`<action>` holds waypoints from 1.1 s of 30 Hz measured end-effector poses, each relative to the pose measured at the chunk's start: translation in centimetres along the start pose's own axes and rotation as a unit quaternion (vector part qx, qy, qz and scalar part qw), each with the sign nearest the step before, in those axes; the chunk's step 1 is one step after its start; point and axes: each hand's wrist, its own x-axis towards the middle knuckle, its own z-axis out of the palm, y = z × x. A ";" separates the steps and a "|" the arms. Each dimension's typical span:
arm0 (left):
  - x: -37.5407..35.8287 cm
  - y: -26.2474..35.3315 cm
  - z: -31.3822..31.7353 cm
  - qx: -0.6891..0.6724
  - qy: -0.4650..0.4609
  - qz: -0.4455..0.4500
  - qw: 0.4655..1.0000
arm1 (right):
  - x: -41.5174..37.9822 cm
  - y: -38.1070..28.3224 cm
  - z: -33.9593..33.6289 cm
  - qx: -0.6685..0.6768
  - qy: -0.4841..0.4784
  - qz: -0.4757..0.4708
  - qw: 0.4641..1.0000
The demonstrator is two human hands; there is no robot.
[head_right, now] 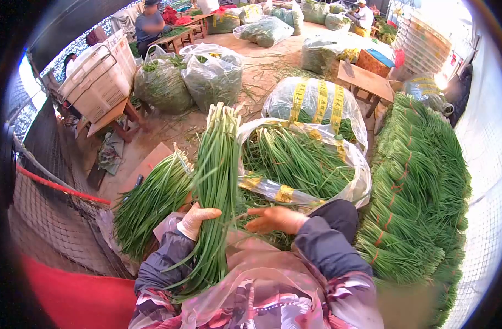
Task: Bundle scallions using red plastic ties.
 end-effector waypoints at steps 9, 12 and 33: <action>-0.1 -6.4 1.2 0.362 0.182 0.203 0.892 | 6.7 -3.0 4.4 0.208 0.139 -0.237 0.939; -1.7 -7.4 1.2 0.387 0.233 0.252 0.856 | 6.8 -2.4 4.6 0.285 0.171 -0.226 0.916; -12.2 -1.8 -1.6 0.176 0.155 -0.203 0.951 | 1.0 -9.3 -14.2 0.216 0.489 -0.346 0.771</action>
